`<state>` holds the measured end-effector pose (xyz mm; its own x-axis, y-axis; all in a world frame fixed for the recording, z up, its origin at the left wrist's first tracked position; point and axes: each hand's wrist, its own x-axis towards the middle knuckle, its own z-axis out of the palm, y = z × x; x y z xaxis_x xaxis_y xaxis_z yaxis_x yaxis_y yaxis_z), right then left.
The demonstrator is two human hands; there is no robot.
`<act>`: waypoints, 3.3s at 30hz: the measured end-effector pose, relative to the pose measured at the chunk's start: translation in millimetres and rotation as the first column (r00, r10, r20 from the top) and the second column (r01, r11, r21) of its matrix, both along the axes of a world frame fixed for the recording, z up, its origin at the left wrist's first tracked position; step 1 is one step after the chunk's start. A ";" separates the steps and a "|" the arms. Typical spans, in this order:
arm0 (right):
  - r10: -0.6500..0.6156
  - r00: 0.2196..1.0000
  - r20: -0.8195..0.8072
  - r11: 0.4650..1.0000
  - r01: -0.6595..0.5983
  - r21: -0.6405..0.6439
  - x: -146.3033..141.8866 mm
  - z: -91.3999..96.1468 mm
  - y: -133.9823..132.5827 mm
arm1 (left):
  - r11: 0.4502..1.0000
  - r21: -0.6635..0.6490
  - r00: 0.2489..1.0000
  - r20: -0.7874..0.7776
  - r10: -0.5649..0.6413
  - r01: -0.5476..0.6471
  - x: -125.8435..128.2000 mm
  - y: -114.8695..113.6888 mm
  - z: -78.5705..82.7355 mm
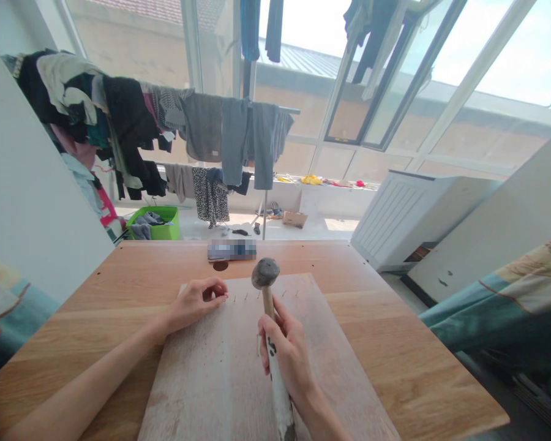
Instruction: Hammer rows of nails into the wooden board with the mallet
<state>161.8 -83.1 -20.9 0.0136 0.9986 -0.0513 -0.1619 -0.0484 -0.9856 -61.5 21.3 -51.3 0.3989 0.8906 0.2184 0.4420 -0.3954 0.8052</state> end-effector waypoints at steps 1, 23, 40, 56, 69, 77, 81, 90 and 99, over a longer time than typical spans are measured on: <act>0.016 1.000 0.009 1.000 -0.016 -0.017 0.0 4.3 0.1 | 1.000 -0.004 1.000 -0.002 0.005 -0.005 -0.6 0.1 0.4; 0.245 0.970 0.009 0.967 -0.245 0.067 -28.5 -6.5 1.6 | 0.995 0.085 0.999 0.009 -0.049 0.048 -0.8 -0.7 -6.6; 0.009 1.000 0.005 1.000 -0.009 0.024 -15.9 -5.9 11.0 | 0.939 0.343 0.994 -0.088 0.062 -0.029 1.6 -2.0 -6.8; -0.148 0.988 0.037 0.989 0.147 0.024 -1.8 1.2 14.6 | 0.473 0.590 0.694 -0.717 -0.067 0.655 63.9 -74.6 13.7; -0.157 0.987 0.043 0.987 0.158 -0.017 -3.6 0.6 11.5 | 0.974 0.100 0.697 -0.714 -0.071 0.202 -16.1 -21.0 64.1; -0.138 0.990 0.042 0.990 0.137 0.017 -8.3 1.8 10.5 | 0.971 0.075 0.770 -0.625 -0.131 0.227 -20.4 -14.1 58.4; -0.123 0.991 0.045 0.992 0.122 0.037 -10.6 0.3 10.8 | 0.970 0.078 0.753 -0.646 -0.126 0.229 -17.8 -16.3 55.7; -0.105 0.993 0.045 0.994 0.104 0.044 -12.0 -2.8 8.5 | 0.960 0.148 0.761 -0.643 -0.089 0.237 -18.1 -16.9 49.8; -0.061 0.998 0.012 0.997 0.060 0.042 -15.8 -4.0 8.4 | 0.986 0.003 0.939 -0.304 -0.160 0.169 -22.1 -2.6 31.4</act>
<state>146.0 -74.7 -24.9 0.0747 0.9972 -0.0088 -0.1505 0.0026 -0.9886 -83.6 18.6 -19.9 0.5905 0.8021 0.0889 0.5895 -0.5039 0.6313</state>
